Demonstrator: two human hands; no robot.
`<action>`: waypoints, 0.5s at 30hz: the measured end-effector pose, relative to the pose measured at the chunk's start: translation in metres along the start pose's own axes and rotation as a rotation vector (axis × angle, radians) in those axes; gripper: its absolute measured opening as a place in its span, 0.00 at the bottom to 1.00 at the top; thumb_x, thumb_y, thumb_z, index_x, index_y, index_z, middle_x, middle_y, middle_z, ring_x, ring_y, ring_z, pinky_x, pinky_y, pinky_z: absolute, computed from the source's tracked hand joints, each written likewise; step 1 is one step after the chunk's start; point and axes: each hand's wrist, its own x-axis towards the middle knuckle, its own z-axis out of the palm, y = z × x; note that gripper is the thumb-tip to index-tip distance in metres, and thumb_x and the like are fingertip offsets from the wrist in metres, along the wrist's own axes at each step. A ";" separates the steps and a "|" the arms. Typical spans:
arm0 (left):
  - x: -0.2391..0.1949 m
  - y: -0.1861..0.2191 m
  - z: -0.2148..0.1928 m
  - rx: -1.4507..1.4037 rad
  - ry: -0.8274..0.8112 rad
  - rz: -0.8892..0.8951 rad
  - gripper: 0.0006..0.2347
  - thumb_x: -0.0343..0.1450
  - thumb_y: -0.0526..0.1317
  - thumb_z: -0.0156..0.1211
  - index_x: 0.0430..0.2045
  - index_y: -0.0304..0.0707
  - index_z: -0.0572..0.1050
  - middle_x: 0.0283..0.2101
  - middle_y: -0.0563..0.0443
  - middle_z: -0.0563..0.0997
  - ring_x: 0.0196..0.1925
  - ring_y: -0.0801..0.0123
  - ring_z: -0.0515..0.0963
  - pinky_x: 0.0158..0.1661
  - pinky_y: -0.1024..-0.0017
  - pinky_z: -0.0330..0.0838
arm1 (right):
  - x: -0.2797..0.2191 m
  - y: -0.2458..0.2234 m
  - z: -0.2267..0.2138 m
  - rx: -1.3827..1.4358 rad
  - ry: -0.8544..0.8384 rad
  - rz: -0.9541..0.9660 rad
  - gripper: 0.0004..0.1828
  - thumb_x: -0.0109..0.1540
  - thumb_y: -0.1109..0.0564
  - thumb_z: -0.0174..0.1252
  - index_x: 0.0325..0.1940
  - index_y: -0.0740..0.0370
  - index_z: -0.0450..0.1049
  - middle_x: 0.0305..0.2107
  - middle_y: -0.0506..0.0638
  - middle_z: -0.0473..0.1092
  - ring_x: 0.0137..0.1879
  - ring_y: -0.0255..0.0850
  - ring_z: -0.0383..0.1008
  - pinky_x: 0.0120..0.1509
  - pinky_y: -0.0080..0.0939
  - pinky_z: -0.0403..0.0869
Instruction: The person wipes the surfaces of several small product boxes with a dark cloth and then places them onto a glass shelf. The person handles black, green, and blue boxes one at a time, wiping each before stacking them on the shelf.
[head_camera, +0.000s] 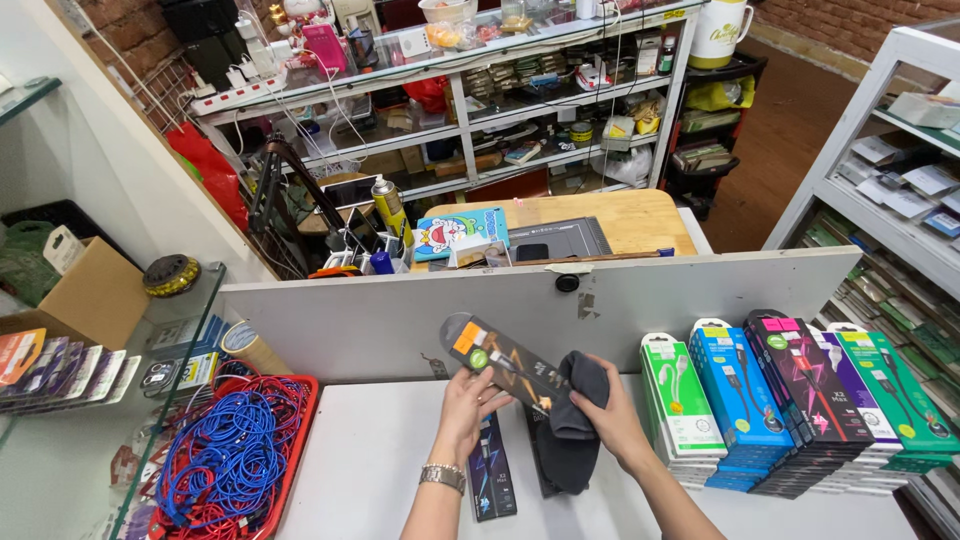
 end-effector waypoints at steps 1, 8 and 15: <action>0.007 -0.006 -0.018 0.008 0.038 -0.044 0.16 0.74 0.38 0.53 0.55 0.33 0.68 0.46 0.43 0.84 0.45 0.62 0.87 0.41 0.67 0.83 | 0.000 0.006 -0.003 -0.045 0.052 0.037 0.35 0.56 0.55 0.66 0.67 0.51 0.63 0.54 0.54 0.75 0.60 0.44 0.76 0.63 0.42 0.71; 0.046 -0.103 -0.116 0.738 0.152 -0.361 0.20 0.72 0.36 0.60 0.58 0.38 0.61 0.40 0.40 0.84 0.32 0.64 0.82 0.29 0.68 0.76 | 0.000 0.024 -0.009 -0.094 0.162 0.221 0.34 0.55 0.54 0.69 0.64 0.53 0.67 0.49 0.54 0.77 0.54 0.43 0.79 0.59 0.41 0.74; 0.043 -0.149 -0.108 1.392 0.535 0.169 0.31 0.59 0.39 0.70 0.58 0.37 0.68 0.45 0.33 0.81 0.44 0.45 0.82 0.48 0.57 0.74 | 0.004 0.012 -0.016 -0.035 0.122 0.245 0.36 0.53 0.51 0.69 0.64 0.59 0.67 0.47 0.55 0.78 0.51 0.42 0.80 0.56 0.41 0.75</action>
